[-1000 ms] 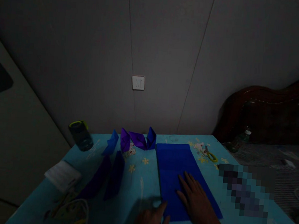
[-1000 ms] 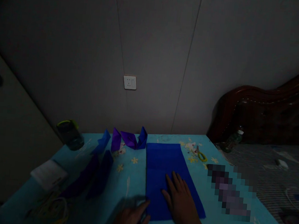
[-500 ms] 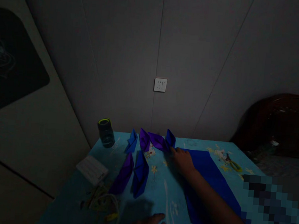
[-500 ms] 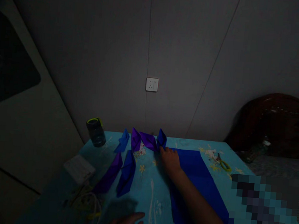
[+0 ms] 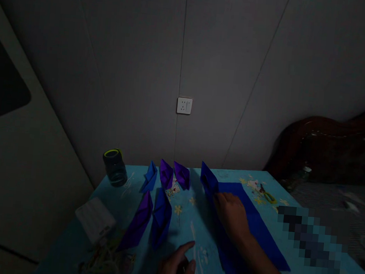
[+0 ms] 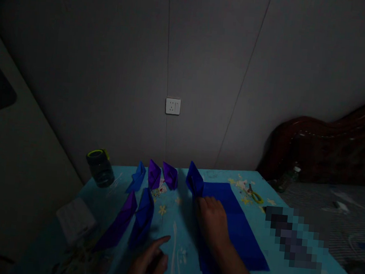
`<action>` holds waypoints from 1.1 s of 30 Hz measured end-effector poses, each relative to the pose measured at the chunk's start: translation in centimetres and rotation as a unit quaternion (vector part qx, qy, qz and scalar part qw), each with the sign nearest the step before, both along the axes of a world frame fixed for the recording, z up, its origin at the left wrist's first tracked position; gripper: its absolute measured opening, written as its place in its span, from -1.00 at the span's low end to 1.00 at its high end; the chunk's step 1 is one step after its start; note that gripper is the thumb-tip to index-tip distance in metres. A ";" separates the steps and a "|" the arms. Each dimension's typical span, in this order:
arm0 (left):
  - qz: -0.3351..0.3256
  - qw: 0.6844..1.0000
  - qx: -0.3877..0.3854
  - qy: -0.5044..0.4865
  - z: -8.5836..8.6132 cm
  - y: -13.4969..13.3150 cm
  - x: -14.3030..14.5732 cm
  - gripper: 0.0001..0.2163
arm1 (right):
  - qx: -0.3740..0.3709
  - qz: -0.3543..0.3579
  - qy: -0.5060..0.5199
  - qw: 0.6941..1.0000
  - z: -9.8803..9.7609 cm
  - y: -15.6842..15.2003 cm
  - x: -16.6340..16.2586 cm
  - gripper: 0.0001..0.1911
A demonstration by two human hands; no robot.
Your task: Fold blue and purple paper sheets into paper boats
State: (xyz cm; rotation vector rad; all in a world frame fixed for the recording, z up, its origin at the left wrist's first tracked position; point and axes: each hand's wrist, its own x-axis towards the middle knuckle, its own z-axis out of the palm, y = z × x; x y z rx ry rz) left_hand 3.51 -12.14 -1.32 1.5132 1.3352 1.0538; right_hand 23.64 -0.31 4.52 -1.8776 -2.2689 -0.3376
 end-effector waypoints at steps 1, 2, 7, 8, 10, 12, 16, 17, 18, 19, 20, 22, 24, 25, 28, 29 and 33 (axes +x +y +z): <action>0.013 0.999 -0.006 -0.036 0.5 0.5 0.4 -0.49 | 0.035 0.017 0.024 0.999 -0.4 -1.6 0.3 -0.73; 0.029 0.997 -0.011 -0.070 1.0 0.9 0.8 -0.49 | 0.065 0.043 0.049 0.996 -1.0 -3.3 0.4 -0.75; 0.061 0.991 -0.013 -0.119 3.1 3.2 1.8 -0.68 | 0.200 0.207 0.142 0.947 -3.7 -10.1 -0.9 -0.80; 0.076 0.992 -0.020 -0.103 3.3 3.6 1.8 -0.70 | 0.208 0.234 0.151 0.938 -3.9 -10.8 -1.3 -0.83; 0.113 0.990 -0.028 -0.083 3.1 4.2 1.9 -0.74 | 0.204 0.275 0.157 0.926 -4.1 -11.6 -1.8 -0.88; 0.129 0.987 -0.033 -0.088 2.7 4.6 2.0 -0.76 | 0.169 0.305 0.163 0.923 -4.1 -11.8 -1.8 -0.83; 0.132 0.984 -0.019 -0.121 1.8 5.0 2.4 -0.79 | 0.058 0.281 0.226 0.931 -3.6 -11.0 -1.1 -0.62; 0.131 0.984 -0.011 -0.117 1.7 5.0 2.5 -0.80 | 0.041 0.248 0.246 0.936 -3.4 -10.7 -1.0 -0.61; 0.128 0.986 -0.002 -0.109 1.6 4.9 2.7 -0.82 | 0.029 0.212 0.265 0.940 -3.1 -10.4 -1.0 -0.60; 0.122 0.988 0.007 -0.098 1.6 4.8 2.8 -0.84 | 0.021 0.177 0.280 0.943 -2.9 -10.1 -1.1 -0.61; 0.116 0.989 0.015 -0.086 1.6 4.6 2.9 -0.86 | 0.016 0.149 0.291 0.945 -2.7 -9.8 -1.3 -0.61; 0.103 0.992 0.031 -0.059 1.6 4.3 3.0 -0.86 | 0.005 0.112 0.300 0.947 -2.5 -9.4 -1.9 -0.60; 0.093 0.995 0.038 -0.026 1.5 4.0 3.1 -0.83 | 0.005 0.088 0.303 0.949 -2.6 -9.0 -2.5 -0.55; 0.090 0.995 0.037 -0.007 1.4 3.9 3.1 -0.83 | 0.007 0.081 0.307 0.948 -2.8 -8.9 -2.8 -0.54; 0.096 0.994 0.019 0.047 0.8 3.8 2.9 -0.85 | 0.007 0.081 0.336 0.938 -3.1 -8.7 -3.3 -0.57; 0.100 0.993 0.014 0.064 0.7 3.9 2.8 -0.86 | 0.004 0.087 0.348 0.933 -3.1 -8.7 -3.4 -0.59; 0.102 0.989 0.005 0.103 0.7 4.0 2.6 -0.84 | -0.010 0.120 0.376 0.919 -2.7 -8.8 -3.3 -0.62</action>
